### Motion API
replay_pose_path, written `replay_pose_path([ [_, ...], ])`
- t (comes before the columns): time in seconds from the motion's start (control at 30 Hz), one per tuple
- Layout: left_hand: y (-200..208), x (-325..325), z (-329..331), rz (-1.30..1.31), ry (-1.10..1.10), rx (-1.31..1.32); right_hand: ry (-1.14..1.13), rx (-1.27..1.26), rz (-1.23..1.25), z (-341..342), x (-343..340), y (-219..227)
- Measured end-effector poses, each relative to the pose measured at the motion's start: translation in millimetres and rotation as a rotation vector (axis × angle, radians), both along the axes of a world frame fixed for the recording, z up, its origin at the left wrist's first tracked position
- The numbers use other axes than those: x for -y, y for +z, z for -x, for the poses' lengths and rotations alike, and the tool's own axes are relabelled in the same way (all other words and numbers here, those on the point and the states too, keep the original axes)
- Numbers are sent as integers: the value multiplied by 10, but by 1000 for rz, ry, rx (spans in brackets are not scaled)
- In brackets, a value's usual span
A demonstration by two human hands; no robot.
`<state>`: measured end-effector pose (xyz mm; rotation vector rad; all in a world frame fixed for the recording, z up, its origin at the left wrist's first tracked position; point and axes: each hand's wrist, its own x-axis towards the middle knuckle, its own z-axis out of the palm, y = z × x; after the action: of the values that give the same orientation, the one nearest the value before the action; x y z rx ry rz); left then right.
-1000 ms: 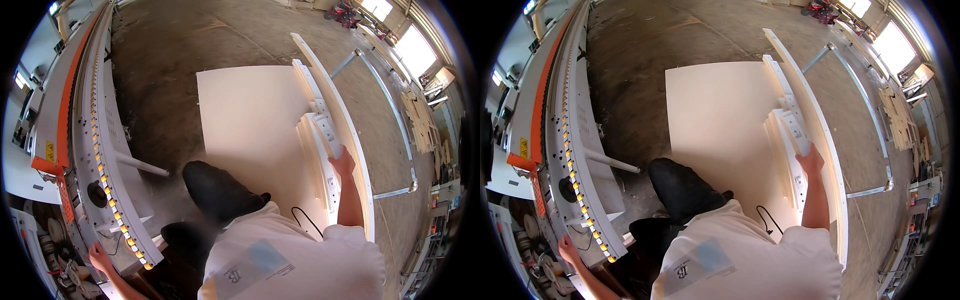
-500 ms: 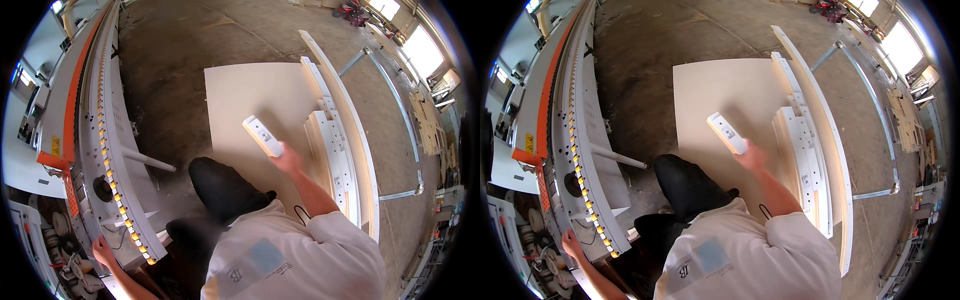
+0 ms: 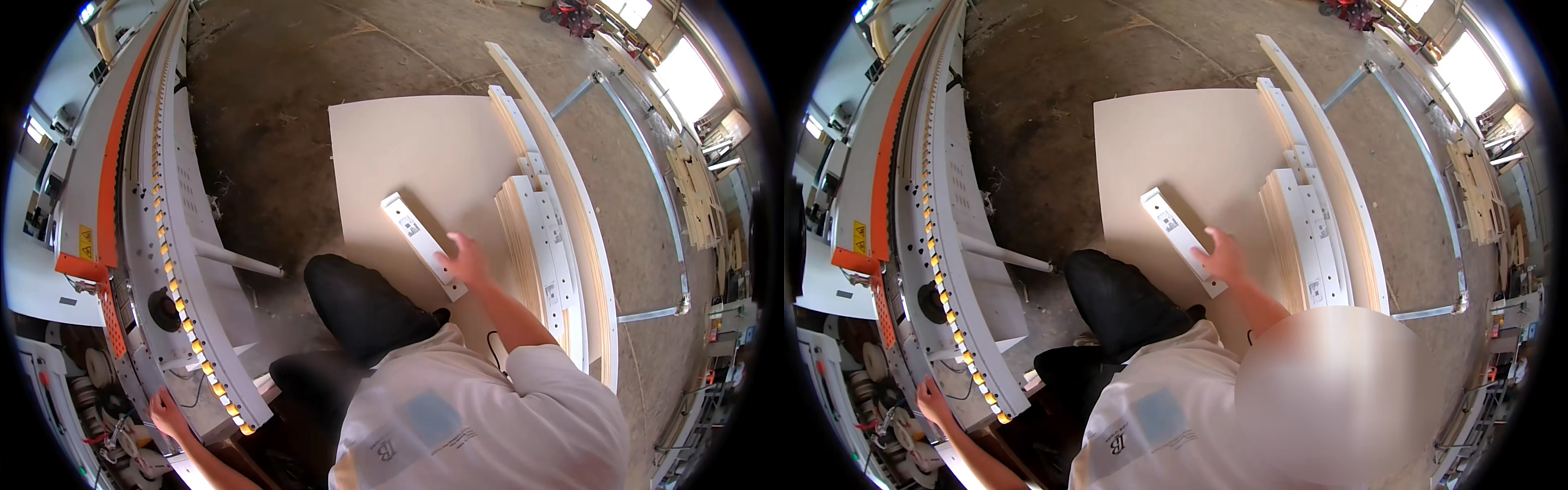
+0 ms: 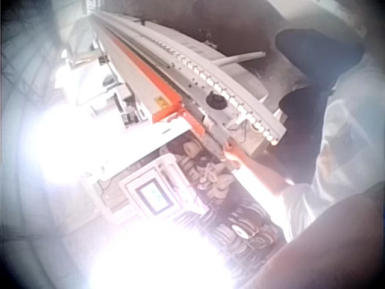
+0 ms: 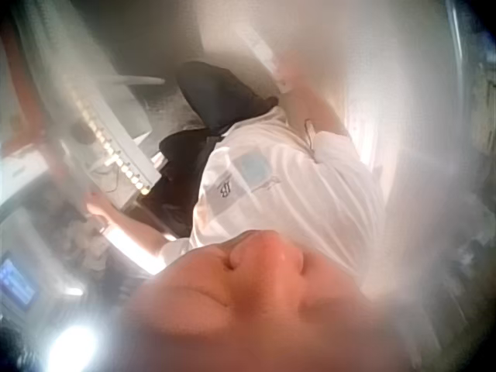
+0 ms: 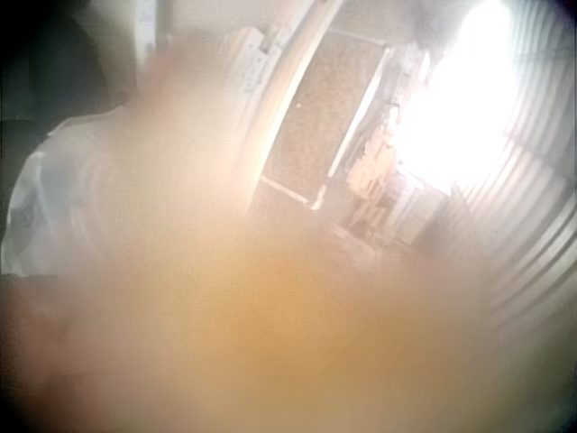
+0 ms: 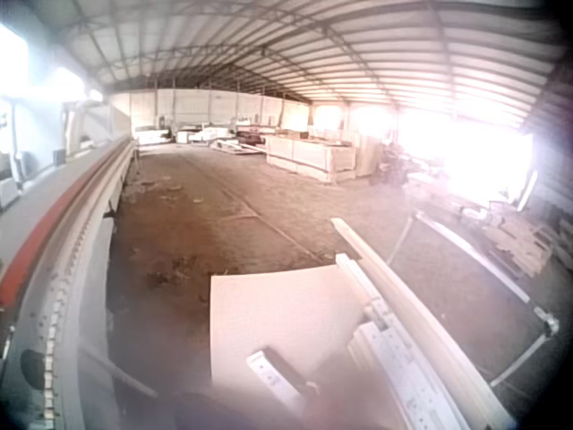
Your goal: The person feeds long, thin white wooden strips into a machine with a conveyor belt and digital display. The person then retrieves the processed strips and stacks them on a nearby surface. The task involves repetitive handling of the wood pieces and operating the machine controls.
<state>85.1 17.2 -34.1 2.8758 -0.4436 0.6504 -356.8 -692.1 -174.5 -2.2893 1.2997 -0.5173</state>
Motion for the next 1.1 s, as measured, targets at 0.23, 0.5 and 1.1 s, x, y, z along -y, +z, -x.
replay_pose_path([
  [0.23,-17,-85,31,5,33,15,-457,-77,325,1454,1267,716],
  [0.5,-87,8,-37,-13,37,-3,-509,-373,-108,3685,1823,42],
  [1.1,-108,-166,-42,-76,94,43,-585,-351,-118,3204,1569,229],
])
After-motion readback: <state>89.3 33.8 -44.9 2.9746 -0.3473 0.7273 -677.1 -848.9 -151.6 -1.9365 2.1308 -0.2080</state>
